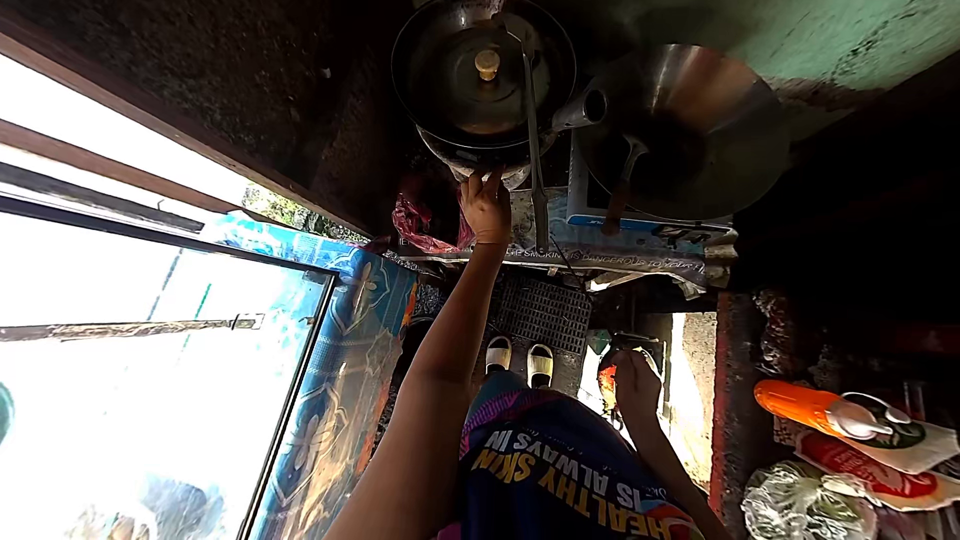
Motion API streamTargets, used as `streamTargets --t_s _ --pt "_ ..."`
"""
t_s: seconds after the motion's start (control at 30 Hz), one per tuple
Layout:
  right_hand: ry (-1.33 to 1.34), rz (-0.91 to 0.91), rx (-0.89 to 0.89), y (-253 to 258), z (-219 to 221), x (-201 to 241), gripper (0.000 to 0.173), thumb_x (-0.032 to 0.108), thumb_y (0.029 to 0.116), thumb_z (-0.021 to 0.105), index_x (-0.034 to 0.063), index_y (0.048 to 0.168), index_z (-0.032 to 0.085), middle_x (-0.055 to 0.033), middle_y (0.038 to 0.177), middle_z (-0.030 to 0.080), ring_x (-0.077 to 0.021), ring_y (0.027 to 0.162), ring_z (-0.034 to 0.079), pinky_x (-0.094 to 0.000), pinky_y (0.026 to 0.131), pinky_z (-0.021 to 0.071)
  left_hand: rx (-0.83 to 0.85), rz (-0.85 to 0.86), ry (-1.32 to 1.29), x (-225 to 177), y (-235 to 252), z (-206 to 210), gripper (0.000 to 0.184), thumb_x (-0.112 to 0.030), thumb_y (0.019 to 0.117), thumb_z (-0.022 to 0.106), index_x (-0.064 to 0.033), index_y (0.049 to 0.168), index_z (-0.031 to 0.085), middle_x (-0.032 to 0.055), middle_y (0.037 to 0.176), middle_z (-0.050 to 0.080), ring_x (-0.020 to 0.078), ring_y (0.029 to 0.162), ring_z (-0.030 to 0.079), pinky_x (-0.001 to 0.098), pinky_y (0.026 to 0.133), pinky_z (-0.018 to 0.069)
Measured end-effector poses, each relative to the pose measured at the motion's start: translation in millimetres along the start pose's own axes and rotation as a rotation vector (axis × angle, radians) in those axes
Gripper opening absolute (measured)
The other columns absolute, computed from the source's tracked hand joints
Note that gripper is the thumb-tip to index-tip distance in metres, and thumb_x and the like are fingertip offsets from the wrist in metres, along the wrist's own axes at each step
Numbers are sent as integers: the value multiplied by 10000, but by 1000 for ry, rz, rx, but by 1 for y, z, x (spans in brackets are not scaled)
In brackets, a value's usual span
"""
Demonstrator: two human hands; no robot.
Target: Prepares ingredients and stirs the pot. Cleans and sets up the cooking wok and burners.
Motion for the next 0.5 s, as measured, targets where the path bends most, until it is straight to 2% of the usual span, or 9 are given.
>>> streamTargets --t_s 0.1,0.17,0.23,0.3,0.37,0.43,0.5 --pt "46 -7 8 5 8 0 334 108 1029 437 -111 887 645 -55 682 577 16 629 530 -149 626 447 43 -16 -79 10 -14 -9 277 5 940 585 -39 1140 771 223 1202 693 385 1145 639 460 1011 495" --pt "45 -2 27 7 12 2 332 107 1035 435 -116 906 644 -55 679 570 13 616 524 -152 618 443 133 -110 -94 33 -21 -16 238 18 945 580 9 1109 752 240 1174 689 373 1139 648 452 1007 510" --pt "43 1 38 9 14 4 329 103 1035 435 -123 914 642 -59 679 570 12 618 526 -151 622 443 280 -246 -16 68 -19 -21 246 18 962 549 32 1126 732 241 1212 677 362 1160 646 454 1017 510" --pt "35 -13 41 10 17 5 331 105 1035 433 -118 907 641 -58 668 567 5 609 534 -156 613 452 443 -378 122 102 -11 -25 293 12 988 494 7 1179 716 219 1287 655 358 1226 622 484 1062 479" --pt "4 -28 45 10 20 6 333 112 1037 431 -111 907 641 -61 659 555 -6 593 521 -162 600 441 595 -428 228 131 -3 -23 328 17 1000 465 -9 1237 690 229 1343 618 386 1268 592 535 1077 461" --pt "-40 -50 46 11 26 10 338 116 1035 433 -116 915 648 -76 652 557 -30 578 518 -181 587 443 734 -431 281 150 -1 -16 314 5 1001 503 -9 1262 675 242 1370 596 412 1290 570 573 1074 455" --pt "-90 -95 35 17 34 18 343 118 1032 439 -124 910 649 -102 631 555 -78 547 519 -223 557 447 836 -437 306 159 -1 -6 319 -63 993 597 -1 1301 651 261 1400 568 444 1314 541 615 1070 446"
Point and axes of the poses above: each hand's wrist, its own y-axis towards the middle knuckle, its own z-axis out of the palm, x = y × z, the point moved 6 cm from there along y, towards the middle knuckle
